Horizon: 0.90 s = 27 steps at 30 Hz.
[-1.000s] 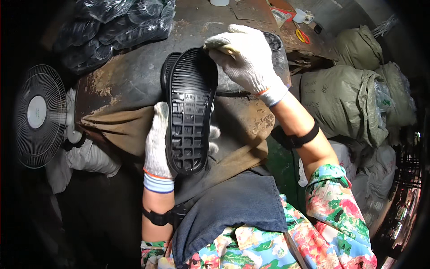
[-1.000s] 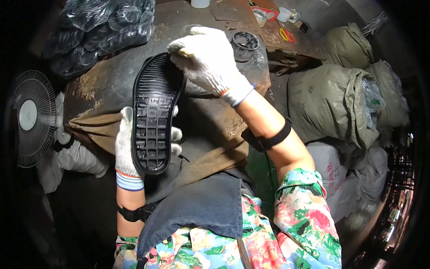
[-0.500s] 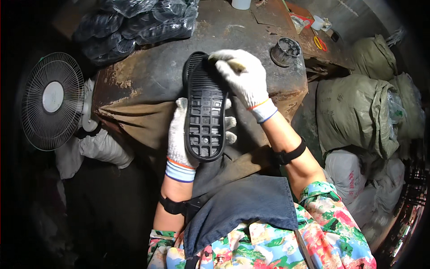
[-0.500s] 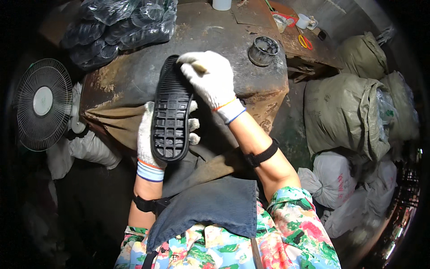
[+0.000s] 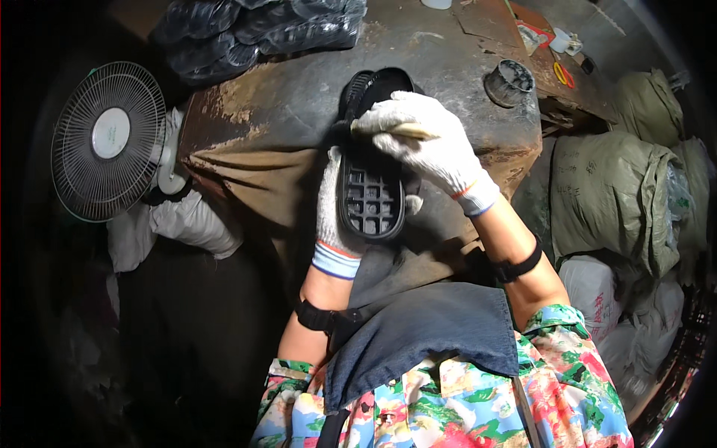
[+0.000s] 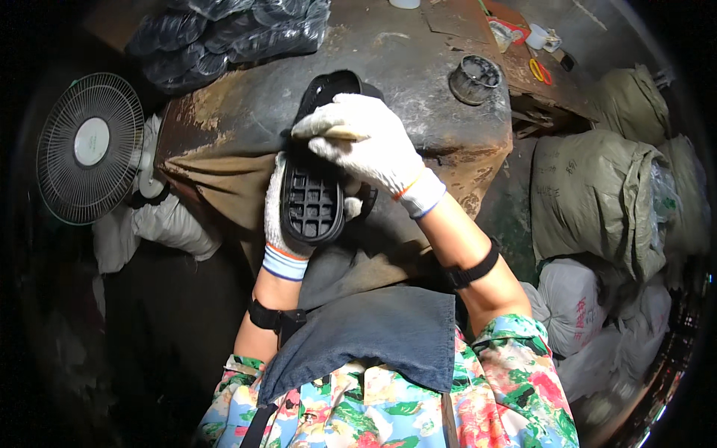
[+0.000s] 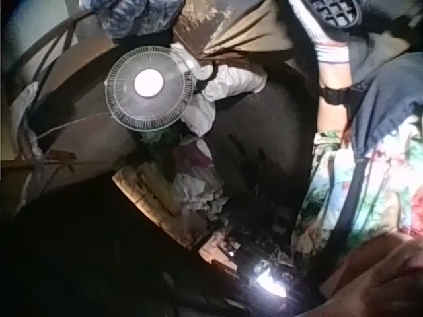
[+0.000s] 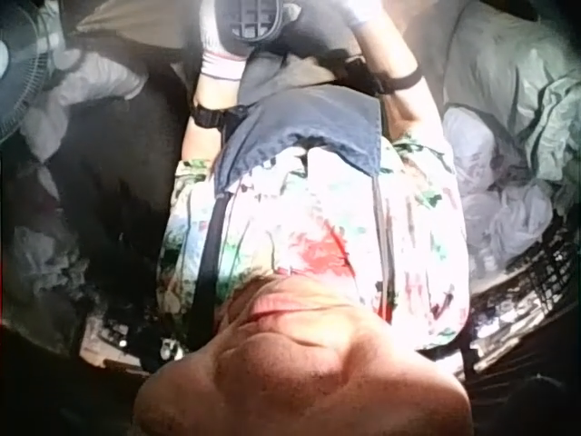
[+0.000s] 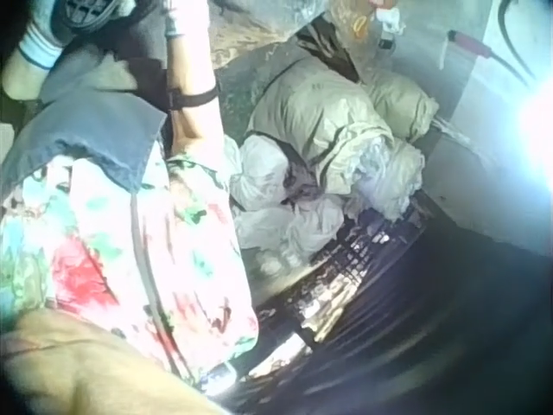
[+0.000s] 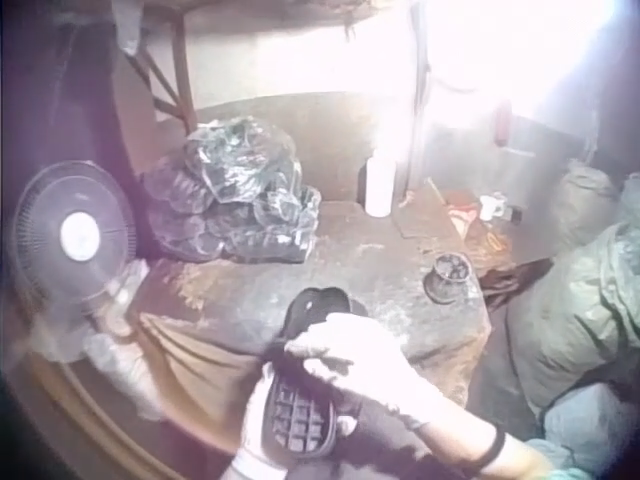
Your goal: Applying glue to the underside of black shoe soles using a brush at a workbench.
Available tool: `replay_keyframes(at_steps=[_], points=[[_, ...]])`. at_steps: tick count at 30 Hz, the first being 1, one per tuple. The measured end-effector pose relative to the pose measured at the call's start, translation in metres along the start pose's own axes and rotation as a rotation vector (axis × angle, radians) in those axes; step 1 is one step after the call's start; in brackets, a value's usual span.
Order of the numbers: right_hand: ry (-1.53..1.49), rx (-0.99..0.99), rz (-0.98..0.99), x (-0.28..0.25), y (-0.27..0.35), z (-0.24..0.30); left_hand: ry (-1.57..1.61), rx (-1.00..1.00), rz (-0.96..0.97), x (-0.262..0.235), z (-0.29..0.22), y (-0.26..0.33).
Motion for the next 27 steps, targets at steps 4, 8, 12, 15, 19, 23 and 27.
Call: replay_keyframes(at_steps=[4, 8, 12, 15, 19, 23, 27], points=[[0.120, -0.124, 0.059, -0.002, 0.007, 0.051, -0.061, 0.105, 0.234, 0.013, 0.000, 0.005], [0.011, -0.067, 0.208, -0.003, 0.030, 0.078, 0.101, 0.125, -0.114, 0.008, -0.019, 0.002], [-0.012, -0.051, 0.254, -0.014, 0.050, 0.086, -0.229, 0.061, -0.057, 0.023, -0.037, 0.005], [-0.315, 0.209, 0.190, -0.029, 0.053, 0.067, -0.444, 0.107, -0.127, 0.032, -0.059, 0.013], [-0.654, 0.834, 0.058, -0.003, 0.059, 0.056, -0.748, 0.137, -0.239, 0.035, -0.070, 0.010], [-0.713, 0.700, 0.011, 0.012, 0.043, 0.058, -1.160, 0.298, -0.517, 0.011, -0.102, 0.028], [-0.170, 0.523, 0.149, 0.021, 0.038, 0.057, -1.933, 0.586, -0.355, 0.049, -0.080, 0.038]])
Point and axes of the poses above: each hand's wrist, its own y-axis away from the middle knuckle, its own x-axis out of the palm, z = x × y, the point moved 5 cm from there along -y, towards the middle knuckle, and after that the axes turned 3 degrees about -z, right-handed, at the moved point
